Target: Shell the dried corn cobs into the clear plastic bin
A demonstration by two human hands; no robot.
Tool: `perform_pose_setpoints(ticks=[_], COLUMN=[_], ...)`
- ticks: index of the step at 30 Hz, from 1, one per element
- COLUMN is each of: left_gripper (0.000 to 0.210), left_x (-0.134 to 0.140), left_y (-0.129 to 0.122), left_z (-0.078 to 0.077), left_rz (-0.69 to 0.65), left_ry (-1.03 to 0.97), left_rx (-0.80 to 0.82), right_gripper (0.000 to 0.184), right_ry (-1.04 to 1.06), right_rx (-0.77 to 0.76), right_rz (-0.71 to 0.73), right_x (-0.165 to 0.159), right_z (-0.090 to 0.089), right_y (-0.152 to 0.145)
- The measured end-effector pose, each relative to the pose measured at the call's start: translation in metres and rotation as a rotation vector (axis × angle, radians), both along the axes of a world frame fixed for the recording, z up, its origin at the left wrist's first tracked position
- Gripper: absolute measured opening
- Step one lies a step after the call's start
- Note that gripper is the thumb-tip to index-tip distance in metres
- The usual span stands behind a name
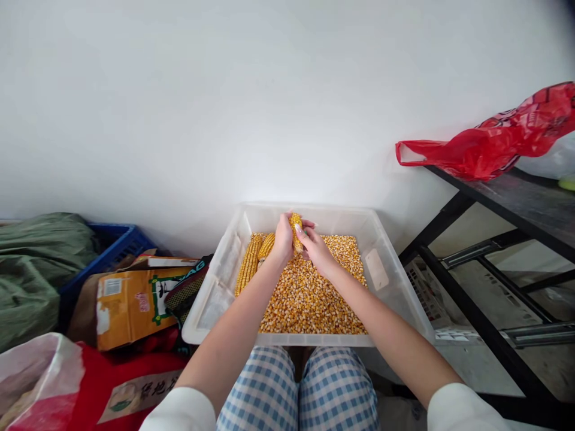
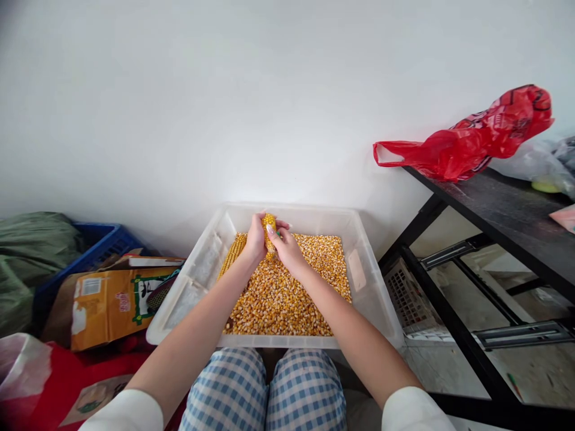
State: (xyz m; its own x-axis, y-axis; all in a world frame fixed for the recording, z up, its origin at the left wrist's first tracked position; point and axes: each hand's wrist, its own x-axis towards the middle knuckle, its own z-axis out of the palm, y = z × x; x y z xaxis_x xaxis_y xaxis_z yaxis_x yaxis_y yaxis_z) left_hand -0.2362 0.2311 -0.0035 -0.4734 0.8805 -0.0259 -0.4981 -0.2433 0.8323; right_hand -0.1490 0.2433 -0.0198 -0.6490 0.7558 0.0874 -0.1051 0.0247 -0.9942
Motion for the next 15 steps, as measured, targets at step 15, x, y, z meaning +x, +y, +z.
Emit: perform_pose_setpoints(ticks=[15], left_gripper=[0.031], left_x=[-0.0015], left_y=[-0.0012], left_z=[-0.001], left_rz=[-0.071], left_ry=[-0.031], left_rx=[0.001], right_gripper=[0.05], right_ry=[-0.061], right_rx=[0.052], right_rz=[-0.011], right_x=[0.0], right_z=[0.0017], right_y=[0.0035])
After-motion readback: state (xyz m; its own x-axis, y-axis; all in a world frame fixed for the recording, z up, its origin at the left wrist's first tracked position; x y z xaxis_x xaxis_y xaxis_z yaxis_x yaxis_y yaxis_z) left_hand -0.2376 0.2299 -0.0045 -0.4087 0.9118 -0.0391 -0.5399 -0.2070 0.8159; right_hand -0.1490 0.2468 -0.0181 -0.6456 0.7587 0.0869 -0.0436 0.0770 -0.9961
